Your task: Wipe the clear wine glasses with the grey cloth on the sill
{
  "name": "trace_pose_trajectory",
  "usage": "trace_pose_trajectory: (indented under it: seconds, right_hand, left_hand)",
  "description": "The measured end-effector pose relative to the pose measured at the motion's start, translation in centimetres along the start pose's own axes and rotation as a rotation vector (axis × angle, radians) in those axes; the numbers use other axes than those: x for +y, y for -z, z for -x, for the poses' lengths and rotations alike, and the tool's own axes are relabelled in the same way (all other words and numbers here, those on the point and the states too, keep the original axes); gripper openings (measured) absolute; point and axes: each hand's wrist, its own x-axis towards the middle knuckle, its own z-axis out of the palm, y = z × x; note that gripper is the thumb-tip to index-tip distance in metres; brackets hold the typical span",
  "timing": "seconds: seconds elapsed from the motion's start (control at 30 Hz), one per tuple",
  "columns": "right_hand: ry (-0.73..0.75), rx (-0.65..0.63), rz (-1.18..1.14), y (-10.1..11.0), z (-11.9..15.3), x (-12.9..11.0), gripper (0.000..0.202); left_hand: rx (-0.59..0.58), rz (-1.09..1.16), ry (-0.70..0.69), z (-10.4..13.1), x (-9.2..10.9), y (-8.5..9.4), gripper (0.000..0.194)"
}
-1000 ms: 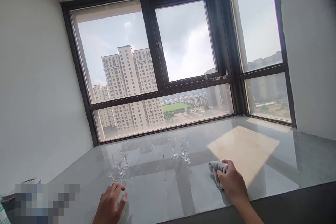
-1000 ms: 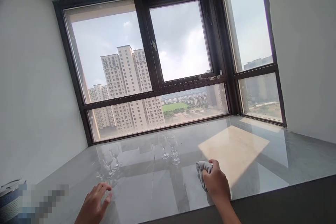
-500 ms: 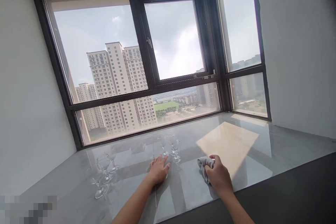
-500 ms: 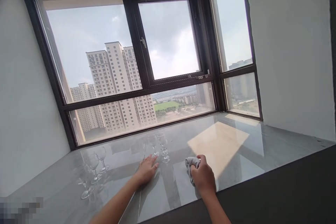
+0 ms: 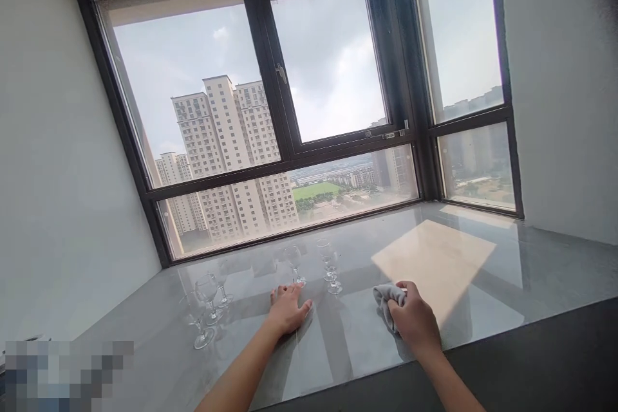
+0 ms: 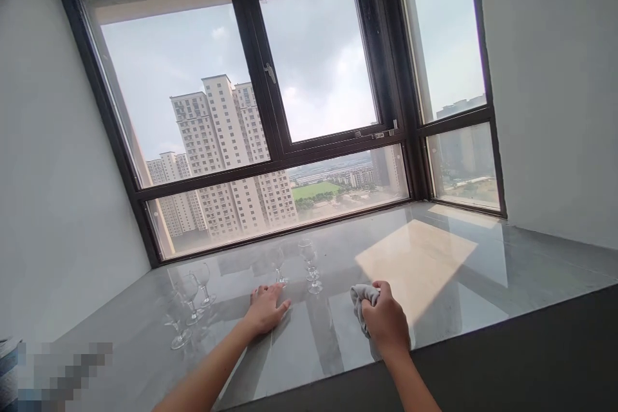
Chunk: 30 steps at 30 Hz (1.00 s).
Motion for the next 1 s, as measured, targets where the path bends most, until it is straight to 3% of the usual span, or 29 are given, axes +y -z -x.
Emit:
trace_pose_trajectory:
  seconds: [0.2,0.63,0.77,1.0]
  right_hand:
    - [0.003,0.001,0.018,0.0,-0.1,0.1,0.027]
    - [0.0,0.033,0.036,0.0,-0.1,-0.2,0.025]
    - [0.002,0.023,0.031,-0.1,-0.2,0.0,0.027]
    - [0.0,-0.001,0.022,-0.1,-0.2,0.2,0.027]
  left_hand:
    - [-0.022,0.007,-0.019,0.6,-1.5,0.1,0.072]
    - [0.004,0.017,0.045,-3.7,0.4,-1.0,0.063]
    - [0.065,-0.013,0.136,-3.1,-1.7,-1.1,0.064]
    - [0.074,-0.053,0.368,-1.6,-8.5,0.0,0.064]
